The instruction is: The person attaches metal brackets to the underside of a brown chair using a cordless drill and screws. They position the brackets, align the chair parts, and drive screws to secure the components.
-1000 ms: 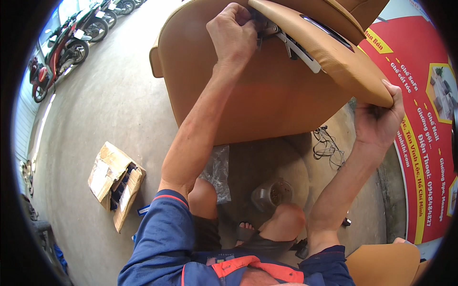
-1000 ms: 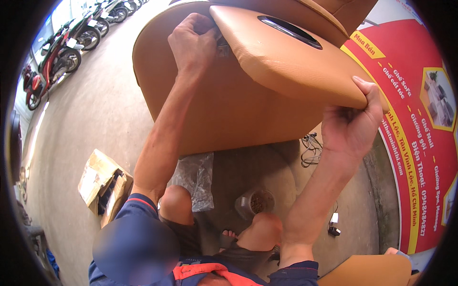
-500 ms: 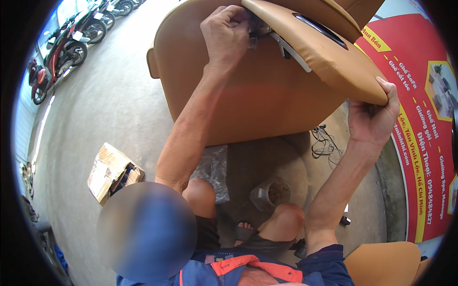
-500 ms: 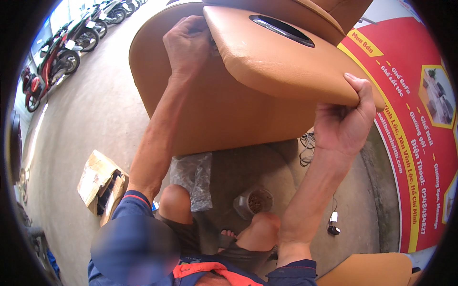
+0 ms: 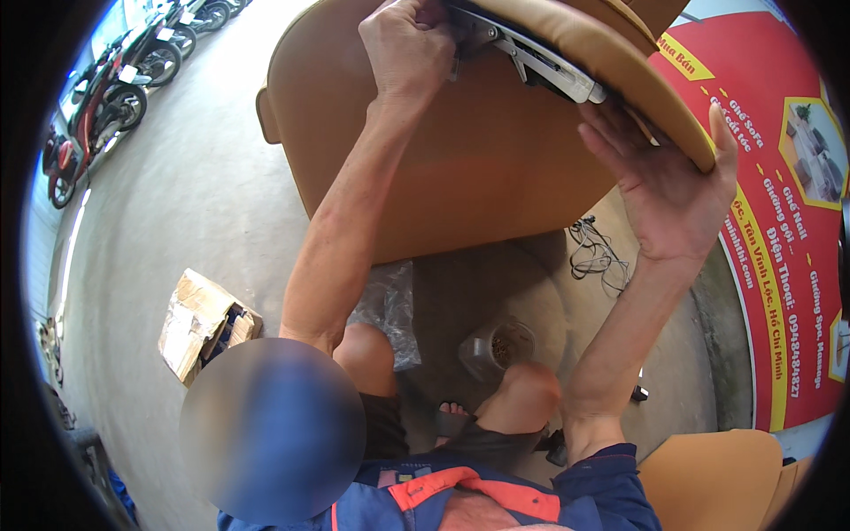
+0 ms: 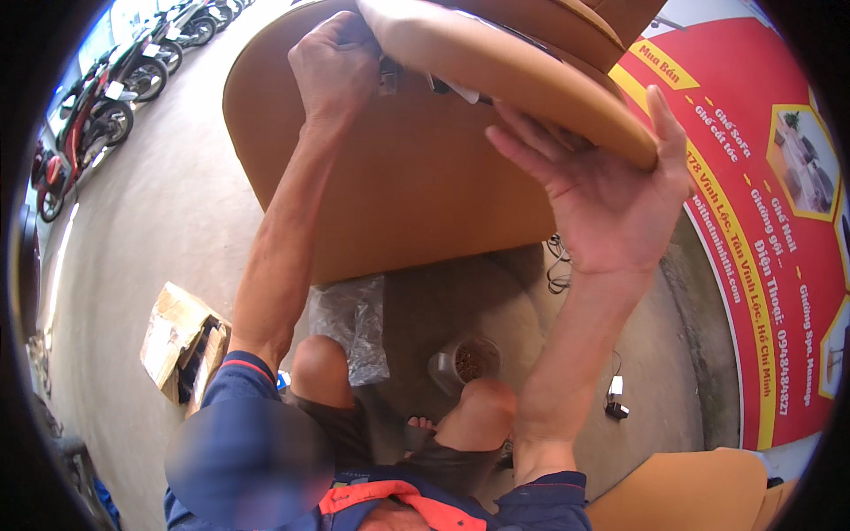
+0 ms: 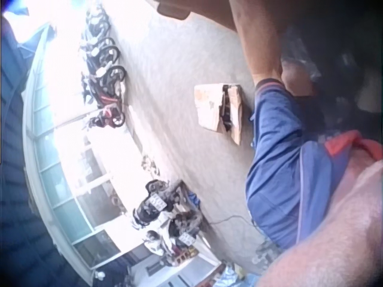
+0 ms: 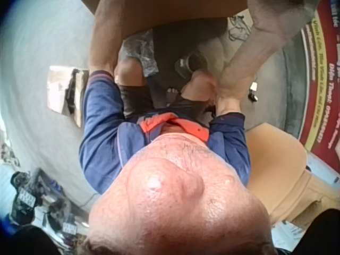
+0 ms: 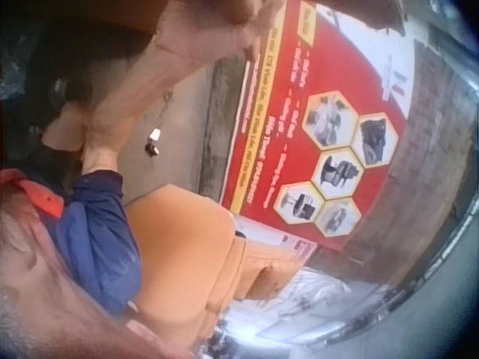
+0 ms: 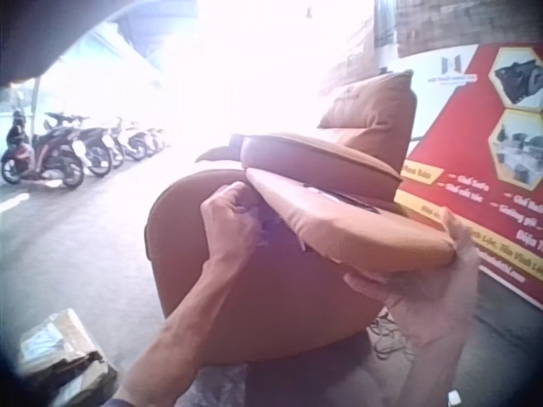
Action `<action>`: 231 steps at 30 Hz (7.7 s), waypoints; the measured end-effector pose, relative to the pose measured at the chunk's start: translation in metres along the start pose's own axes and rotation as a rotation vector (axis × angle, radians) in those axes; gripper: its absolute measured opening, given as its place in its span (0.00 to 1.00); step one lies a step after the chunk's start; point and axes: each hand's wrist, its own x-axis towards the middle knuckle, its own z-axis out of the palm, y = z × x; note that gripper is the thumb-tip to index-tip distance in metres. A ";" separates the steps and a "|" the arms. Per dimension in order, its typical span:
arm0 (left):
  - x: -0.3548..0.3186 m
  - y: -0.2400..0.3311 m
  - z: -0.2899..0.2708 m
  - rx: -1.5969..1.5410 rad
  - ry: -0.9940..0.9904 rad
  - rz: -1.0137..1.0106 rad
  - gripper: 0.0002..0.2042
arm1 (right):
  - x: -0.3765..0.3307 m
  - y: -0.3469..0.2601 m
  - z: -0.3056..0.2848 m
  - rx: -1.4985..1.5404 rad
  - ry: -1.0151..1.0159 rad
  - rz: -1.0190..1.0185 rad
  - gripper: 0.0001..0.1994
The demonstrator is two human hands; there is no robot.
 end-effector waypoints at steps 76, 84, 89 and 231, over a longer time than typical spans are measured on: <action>-0.026 -0.011 -0.030 -0.027 -0.124 0.372 0.21 | 0.006 0.103 0.036 0.217 -0.080 -0.486 0.26; -0.044 -0.022 0.005 0.189 0.038 0.274 0.25 | 0.002 0.079 0.024 0.183 -0.045 -0.291 0.21; -0.049 -0.030 0.006 0.193 0.096 0.255 0.23 | -0.038 0.013 0.001 0.106 0.122 -0.264 0.15; -0.051 -0.028 0.022 0.073 0.169 0.368 0.27 | -0.007 -0.002 -0.033 0.173 0.042 0.001 0.11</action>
